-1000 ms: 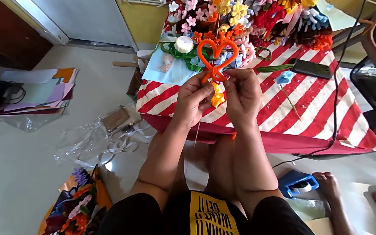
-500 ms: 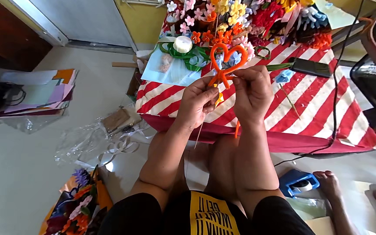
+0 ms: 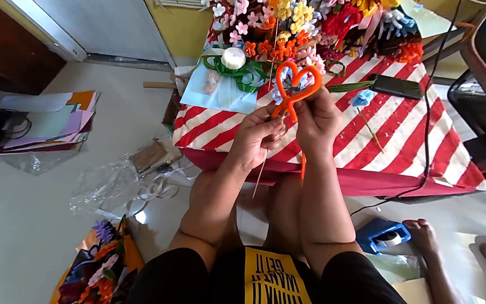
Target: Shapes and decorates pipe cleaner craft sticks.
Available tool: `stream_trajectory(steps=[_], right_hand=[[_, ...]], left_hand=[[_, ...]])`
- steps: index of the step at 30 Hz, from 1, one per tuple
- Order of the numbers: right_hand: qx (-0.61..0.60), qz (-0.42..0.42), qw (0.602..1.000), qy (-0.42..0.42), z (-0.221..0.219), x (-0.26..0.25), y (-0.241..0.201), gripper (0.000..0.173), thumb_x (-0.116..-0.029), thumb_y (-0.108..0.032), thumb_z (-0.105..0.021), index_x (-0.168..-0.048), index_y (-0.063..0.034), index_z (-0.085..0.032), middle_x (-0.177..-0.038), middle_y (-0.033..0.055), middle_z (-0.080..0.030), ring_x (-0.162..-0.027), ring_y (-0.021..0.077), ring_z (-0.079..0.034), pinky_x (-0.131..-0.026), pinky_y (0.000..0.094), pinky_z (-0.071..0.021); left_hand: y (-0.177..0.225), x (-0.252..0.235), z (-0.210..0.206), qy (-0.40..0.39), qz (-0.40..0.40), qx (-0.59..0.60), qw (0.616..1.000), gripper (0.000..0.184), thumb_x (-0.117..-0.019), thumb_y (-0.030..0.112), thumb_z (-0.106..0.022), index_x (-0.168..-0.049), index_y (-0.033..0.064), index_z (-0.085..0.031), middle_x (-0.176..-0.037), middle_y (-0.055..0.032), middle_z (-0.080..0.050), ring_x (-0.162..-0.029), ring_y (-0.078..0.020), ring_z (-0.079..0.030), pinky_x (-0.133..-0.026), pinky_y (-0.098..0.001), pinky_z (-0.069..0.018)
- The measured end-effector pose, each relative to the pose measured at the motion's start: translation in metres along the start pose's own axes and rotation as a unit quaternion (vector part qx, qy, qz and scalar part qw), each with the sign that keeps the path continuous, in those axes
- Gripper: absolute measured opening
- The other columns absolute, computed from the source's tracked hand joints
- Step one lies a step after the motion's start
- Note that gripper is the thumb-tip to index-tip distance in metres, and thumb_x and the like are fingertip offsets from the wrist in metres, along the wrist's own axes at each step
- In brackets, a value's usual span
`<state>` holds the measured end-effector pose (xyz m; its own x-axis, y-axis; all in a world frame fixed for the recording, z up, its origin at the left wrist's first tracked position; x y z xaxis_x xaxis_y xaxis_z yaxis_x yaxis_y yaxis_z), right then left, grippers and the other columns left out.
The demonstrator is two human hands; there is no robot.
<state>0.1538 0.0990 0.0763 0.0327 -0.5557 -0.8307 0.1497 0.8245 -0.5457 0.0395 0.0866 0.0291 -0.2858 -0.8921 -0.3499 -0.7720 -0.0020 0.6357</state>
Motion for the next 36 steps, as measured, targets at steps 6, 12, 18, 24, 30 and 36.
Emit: stream_trajectory(steps=[6,12,18,24,30,36], right_hand=[[-0.023,-0.025,0.999,-0.015,-0.004,0.001,-0.002,0.009,-0.0997,0.001,-0.055,-0.098,0.0034,-0.063,-0.094,0.0022,-0.059,-0.085,-0.0021,-0.059,-0.077,0.0122,-0.0505],[-0.028,-0.053,0.996,-0.073,-0.005,0.0,0.001,0.019,-0.1002,0.0,-0.048,-0.111,0.0045,-0.063,-0.102,0.0078,-0.06,-0.084,0.0068,-0.061,-0.075,0.0209,-0.0539],[0.064,0.003,0.994,-0.089,-0.002,-0.003,-0.018,0.015,-0.0955,0.001,-0.058,-0.104,0.0072,-0.069,-0.11,0.016,-0.064,-0.107,0.0152,-0.064,-0.094,0.0264,-0.0534],[0.042,-0.017,0.995,-0.094,0.001,-0.002,-0.016,0.011,-0.0962,-0.002,-0.06,-0.099,0.0062,-0.067,-0.101,0.0106,-0.06,-0.095,0.0073,-0.061,-0.083,0.0179,-0.0531],[-0.003,-0.097,0.99,-0.103,-0.001,0.001,-0.009,0.009,-0.0962,-0.004,-0.058,-0.096,0.0017,-0.066,-0.093,0.0046,-0.059,-0.079,0.0027,-0.06,-0.069,0.0147,-0.0518],[0.008,-0.128,0.989,-0.079,-0.001,0.002,-0.005,0.01,-0.0996,-0.007,-0.054,-0.096,-0.0025,-0.063,-0.09,0.0012,-0.056,-0.073,0.0006,-0.055,-0.063,0.013,-0.0472]], left_hand=[[-0.005,0.0,-0.003,-0.032,0.031,0.083,0.996,0.016,-0.0969,0.001,-0.057,-0.101,0.0095,-0.07,-0.075,0.0,-0.064,-0.052,-0.0005,-0.053,-0.044,-0.0121,-0.0414],[-0.003,-0.006,0.013,-0.001,0.034,0.048,0.998,0.014,-0.0987,0.004,-0.053,-0.1,0.009,-0.066,-0.078,-0.0003,-0.059,-0.052,-0.0007,-0.05,-0.043,-0.0112,-0.039],[0.001,-0.006,0.017,0.028,0.026,-0.086,0.996,0.018,-0.0997,0.006,-0.049,-0.103,0.0123,-0.066,-0.07,0.0018,-0.057,-0.05,-0.0006,-0.045,-0.042,-0.0123,-0.0335],[-0.001,-0.007,0.014,0.009,0.037,-0.07,0.997,0.019,-0.0994,0.005,-0.05,-0.102,0.0103,-0.068,-0.072,0.002,-0.059,-0.052,-0.0002,-0.048,-0.045,-0.0127,-0.0366],[-0.004,-0.006,0.015,0.014,0.052,-0.047,0.997,0.021,-0.099,0.005,-0.05,-0.111,0.0135,-0.065,-0.081,0.0001,-0.064,-0.054,-0.0006,-0.051,-0.046,-0.013,-0.0403],[0.013,-0.002,0.011,0.061,-0.117,-0.241,0.962,0.017,-0.0996,0.0,-0.055,-0.108,0.0146,-0.055,-0.094,-0.0021,-0.064,-0.064,-0.005,-0.061,-0.056,-0.0188,-0.0548]])
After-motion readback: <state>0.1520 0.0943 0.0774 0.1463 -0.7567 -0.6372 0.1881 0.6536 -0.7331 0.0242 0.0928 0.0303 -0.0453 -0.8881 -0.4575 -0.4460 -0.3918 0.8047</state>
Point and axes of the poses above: each hand's wrist, its own x-axis away from the middle knuckle, its own z-axis out of the back of the hand, y = z × x, the point moved 8 cm from there along -x, towards the middle knuckle
